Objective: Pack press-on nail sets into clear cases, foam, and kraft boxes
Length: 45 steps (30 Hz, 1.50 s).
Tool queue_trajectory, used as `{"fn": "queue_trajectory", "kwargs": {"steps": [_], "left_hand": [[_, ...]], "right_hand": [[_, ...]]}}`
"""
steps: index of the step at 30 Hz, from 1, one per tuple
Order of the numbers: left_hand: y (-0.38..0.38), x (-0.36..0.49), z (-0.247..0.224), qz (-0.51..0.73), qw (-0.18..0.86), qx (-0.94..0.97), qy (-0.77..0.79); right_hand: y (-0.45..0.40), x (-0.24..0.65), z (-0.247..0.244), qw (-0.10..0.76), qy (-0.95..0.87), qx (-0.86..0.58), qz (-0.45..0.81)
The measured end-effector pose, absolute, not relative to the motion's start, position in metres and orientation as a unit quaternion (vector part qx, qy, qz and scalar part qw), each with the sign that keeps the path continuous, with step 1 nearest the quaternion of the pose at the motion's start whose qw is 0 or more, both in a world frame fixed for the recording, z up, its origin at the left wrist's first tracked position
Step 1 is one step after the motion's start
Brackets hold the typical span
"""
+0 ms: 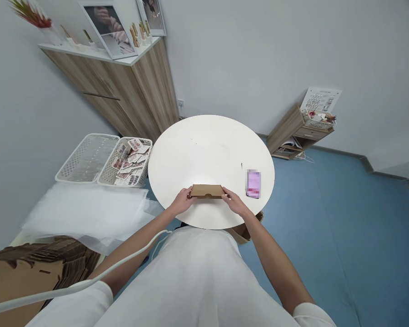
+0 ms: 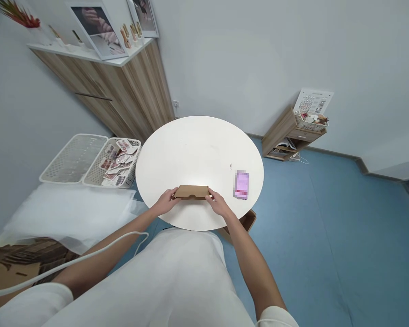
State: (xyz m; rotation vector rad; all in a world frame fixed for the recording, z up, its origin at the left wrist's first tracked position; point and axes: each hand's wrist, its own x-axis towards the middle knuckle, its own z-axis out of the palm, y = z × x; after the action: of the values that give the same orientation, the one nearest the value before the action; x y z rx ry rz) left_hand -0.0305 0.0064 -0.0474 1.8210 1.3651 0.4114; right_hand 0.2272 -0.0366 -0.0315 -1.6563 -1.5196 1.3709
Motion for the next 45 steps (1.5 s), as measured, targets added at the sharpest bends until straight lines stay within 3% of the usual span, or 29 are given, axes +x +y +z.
{"fn": "queue_trajectory", "kwargs": {"steps": [9, 20, 34, 45], "left_hand": [[0.041, -0.012, -0.042, 0.060, 0.355, 0.705, 0.611], [0.041, -0.010, -0.037, 0.129, 0.331, 0.714, 0.603], [0.047, -0.016, -0.041, 0.231, 0.445, 0.604, 0.620], [0.045, -0.032, -0.052, 0.151, 0.541, 0.564, 0.606]], "right_hand": [[0.005, 0.222, -0.017, 0.214, -0.514, -0.670, 0.491], [0.013, 0.220, -0.018, 0.242, -0.495, -0.704, 0.449], [0.006, 0.223, -0.015, 0.292, -0.447, -0.661, 0.527], [-0.005, 0.204, -0.048, 0.273, -0.367, -0.741, 0.493]]}}
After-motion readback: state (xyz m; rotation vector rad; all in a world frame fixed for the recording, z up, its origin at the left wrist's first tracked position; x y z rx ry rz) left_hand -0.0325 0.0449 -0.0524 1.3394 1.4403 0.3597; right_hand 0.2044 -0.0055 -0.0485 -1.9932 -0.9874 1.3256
